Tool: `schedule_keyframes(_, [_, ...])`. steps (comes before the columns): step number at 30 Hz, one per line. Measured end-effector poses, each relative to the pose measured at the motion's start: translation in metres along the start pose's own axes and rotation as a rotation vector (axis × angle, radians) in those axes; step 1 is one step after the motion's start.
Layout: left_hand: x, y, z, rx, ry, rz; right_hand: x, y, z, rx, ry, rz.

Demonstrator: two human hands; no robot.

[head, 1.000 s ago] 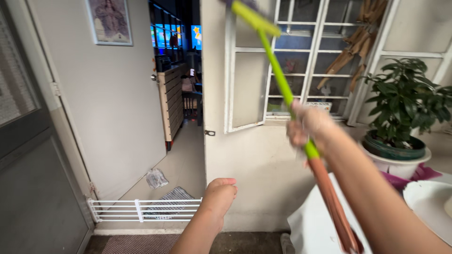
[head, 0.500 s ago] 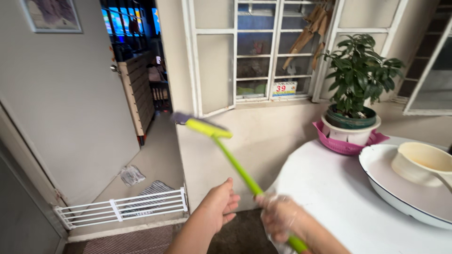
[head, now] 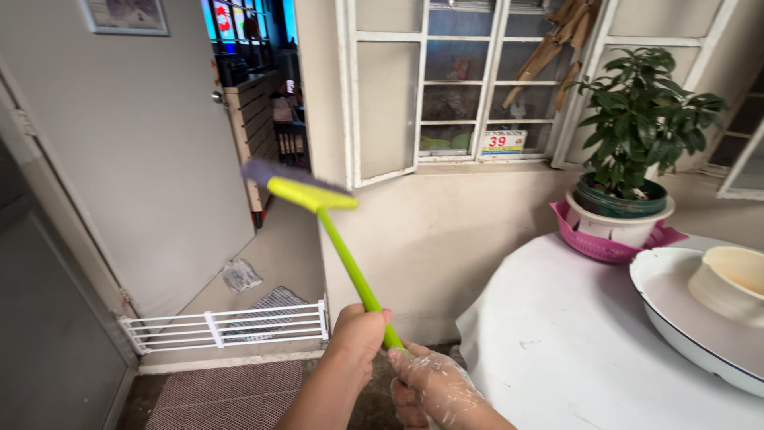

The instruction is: The person cleans a door screen and an exterior wall using a long-handled brush while wearing gloves.

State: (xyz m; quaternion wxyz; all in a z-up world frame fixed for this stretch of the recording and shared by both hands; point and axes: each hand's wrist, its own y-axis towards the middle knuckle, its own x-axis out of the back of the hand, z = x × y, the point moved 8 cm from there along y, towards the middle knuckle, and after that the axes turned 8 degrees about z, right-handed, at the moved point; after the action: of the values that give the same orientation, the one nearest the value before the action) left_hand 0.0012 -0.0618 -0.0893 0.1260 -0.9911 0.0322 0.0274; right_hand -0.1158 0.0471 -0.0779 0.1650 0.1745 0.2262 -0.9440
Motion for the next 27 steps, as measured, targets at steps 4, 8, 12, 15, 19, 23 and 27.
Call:
schedule_keyframes(4, [-0.006, -0.014, -0.031, -0.151, -0.056, -0.002, -0.005, -0.005, 0.004, 0.027, -0.009, 0.004])
schedule_keyframes(8, [-0.004, -0.021, -0.064, -0.212, 0.05, -0.067, 0.001, -0.019, 0.022, 0.008, -0.513, -0.059])
schedule_keyframes(12, [0.001, -0.022, -0.1, -0.339, 0.046, -0.061, -0.006, -0.037, 0.038, 0.041, -0.5, -0.183])
schedule_keyframes(15, [0.006, -0.015, -0.128, -0.435, 0.029, -0.002, -0.029, -0.042, 0.074, 0.207, -0.387, -0.11])
schedule_keyframes(19, [0.008, -0.003, -0.166, -0.496, 0.068, 0.079, -0.042, -0.031, 0.1, 0.189, -0.282, -0.102])
schedule_keyframes(23, [0.016, 0.01, -0.17, -0.319, 0.039, 0.017, -0.043, -0.002, 0.104, 0.253, -0.277, -0.059])
schedule_keyframes(27, [0.025, 0.021, -0.17, -0.375, 0.086, -0.035, -0.041, 0.012, 0.103, 0.298, -0.305, -0.047])
